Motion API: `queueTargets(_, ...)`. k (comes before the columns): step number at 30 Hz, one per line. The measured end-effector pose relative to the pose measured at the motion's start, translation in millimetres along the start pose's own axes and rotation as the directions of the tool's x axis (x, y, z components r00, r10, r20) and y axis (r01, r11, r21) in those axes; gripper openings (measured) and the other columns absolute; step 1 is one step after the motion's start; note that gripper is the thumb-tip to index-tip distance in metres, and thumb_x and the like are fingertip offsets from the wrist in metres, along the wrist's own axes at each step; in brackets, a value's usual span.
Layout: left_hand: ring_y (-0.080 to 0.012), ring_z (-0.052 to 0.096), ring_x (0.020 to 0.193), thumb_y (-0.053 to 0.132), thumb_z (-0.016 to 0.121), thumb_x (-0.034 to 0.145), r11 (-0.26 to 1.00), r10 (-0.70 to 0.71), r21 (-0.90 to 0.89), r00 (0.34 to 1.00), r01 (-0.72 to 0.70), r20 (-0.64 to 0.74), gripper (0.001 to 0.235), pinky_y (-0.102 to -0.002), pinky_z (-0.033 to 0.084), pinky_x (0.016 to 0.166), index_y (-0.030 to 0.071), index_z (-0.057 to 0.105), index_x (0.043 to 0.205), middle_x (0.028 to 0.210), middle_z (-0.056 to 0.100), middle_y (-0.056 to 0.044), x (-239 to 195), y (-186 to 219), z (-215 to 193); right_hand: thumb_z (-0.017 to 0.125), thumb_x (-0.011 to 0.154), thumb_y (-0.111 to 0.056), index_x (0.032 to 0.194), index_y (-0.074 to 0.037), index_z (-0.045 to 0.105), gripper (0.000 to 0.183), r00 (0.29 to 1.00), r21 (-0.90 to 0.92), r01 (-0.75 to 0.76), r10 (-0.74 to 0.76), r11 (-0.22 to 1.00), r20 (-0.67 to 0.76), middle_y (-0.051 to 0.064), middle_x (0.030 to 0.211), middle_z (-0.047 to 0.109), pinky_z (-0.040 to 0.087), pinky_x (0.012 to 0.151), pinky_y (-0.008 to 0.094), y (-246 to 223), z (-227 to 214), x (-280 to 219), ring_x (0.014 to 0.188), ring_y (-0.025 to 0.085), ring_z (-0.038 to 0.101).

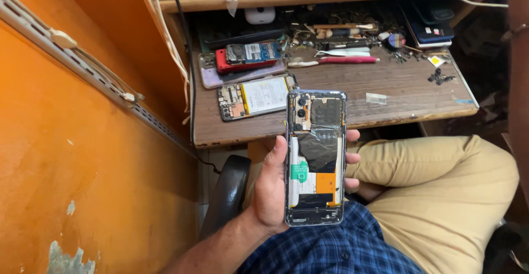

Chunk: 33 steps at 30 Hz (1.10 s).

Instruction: The person removes a screen protector from a smartphone and then uses a metal tool to pry open the device's frame. They work on separating the screen assembly from the body of the phone.

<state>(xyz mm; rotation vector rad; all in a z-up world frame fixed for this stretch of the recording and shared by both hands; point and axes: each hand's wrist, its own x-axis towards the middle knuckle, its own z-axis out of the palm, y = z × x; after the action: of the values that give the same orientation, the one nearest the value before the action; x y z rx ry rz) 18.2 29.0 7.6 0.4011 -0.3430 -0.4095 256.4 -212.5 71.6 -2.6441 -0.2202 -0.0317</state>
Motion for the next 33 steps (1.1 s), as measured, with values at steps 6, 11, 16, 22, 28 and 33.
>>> queueTargets(6, -0.0317, 0.061, 0.126, 0.064, 0.032, 0.109, 1.0, -0.014, 0.002, 1.0, 0.014, 0.026, 0.085, -0.046, 0.058, 0.096, -0.001, 0.033, 0.164, 0.16, 0.044, -0.024, -4, -1, 0, 0.06, 0.101, -0.017, 0.125, 0.004, 0.061, 0.031, 0.988, 0.333, 0.049, 0.002, 0.942, -0.151, 0.018, 0.104, 0.069, 0.06, 0.067, 0.036, 9, -19, -38, 0.074, 0.024, 0.07)
queueTargets(11, -0.0316, 0.065, 0.121, 0.065, 0.034, 0.109, 0.999, -0.05, -0.016, 0.998, 0.051, 0.029, 0.087, -0.044, 0.059, 0.094, -0.003, 0.034, 0.164, 0.16, 0.045, -0.024, -7, -1, 0, 0.06, 0.1, -0.018, 0.126, 0.005, 0.062, 0.035, 0.968, 0.708, 0.222, -0.062, 0.671, -0.245, 0.02, 0.105, 0.07, 0.061, 0.067, 0.037, -8, -46, -78, 0.076, 0.026, 0.072)
queueTargets(16, -0.0287, 0.058, 0.133, 0.061, 0.042, 0.106, 0.993, -0.024, 0.113, 0.998, 0.03, -0.052, 0.084, -0.045, 0.051, 0.115, -0.002, 0.034, 0.16, 0.158, 0.045, -0.023, -4, -7, 0, 0.061, 0.096, -0.02, 0.129, 0.004, 0.063, 0.041, 0.987, 0.793, -0.104, -0.039, 0.6, 0.159, 0.02, 0.106, 0.075, 0.065, 0.071, 0.038, -24, 18, -180, 0.079, 0.028, 0.076)
queueTargets(22, -0.0294, 0.049, 0.142, 0.062, 0.046, 0.104, 0.972, 0.021, 0.236, 0.992, 0.01, -0.126, 0.084, -0.048, 0.045, 0.116, 0.0, 0.034, 0.159, 0.159, 0.045, -0.017, 1, -19, 0, 0.061, 0.1, -0.018, 0.142, 0.006, 0.062, 0.049, 0.891, 0.88, -0.323, -0.203, 0.348, 0.407, 0.009, 0.121, 0.075, 0.055, 0.086, 0.029, -25, 80, -242, 0.102, 0.012, 0.066)
queueTargets(28, -0.0284, 0.045, 0.152, 0.062, 0.045, 0.105, 0.876, 0.17, 0.472, 0.98, -0.104, -0.101, 0.083, -0.043, 0.044, 0.125, 0.003, 0.033, 0.161, 0.164, 0.044, -0.019, 18, -12, 6, 0.071, 0.09, -0.012, 0.129, 0.005, 0.069, 0.043, 0.918, 0.88, -0.367, -0.039, 0.301, 0.396, 0.008, 0.104, 0.079, 0.059, 0.081, 0.03, -17, 81, -229, 0.089, 0.012, 0.071)
queueTargets(33, -0.0271, 0.06, 0.134, 0.047, 0.048, 0.111, 0.93, 0.095, 0.366, 0.983, -0.032, -0.156, 0.062, -0.045, 0.051, 0.116, -0.001, 0.047, 0.151, 0.147, 0.058, -0.018, 44, 11, -1, 0.07, 0.094, -0.014, 0.124, 0.005, 0.071, 0.036, 0.945, 0.879, -0.244, -0.101, 0.411, 0.31, 0.008, 0.102, 0.078, 0.058, 0.08, 0.028, 15, 40, -181, 0.089, 0.011, 0.07)
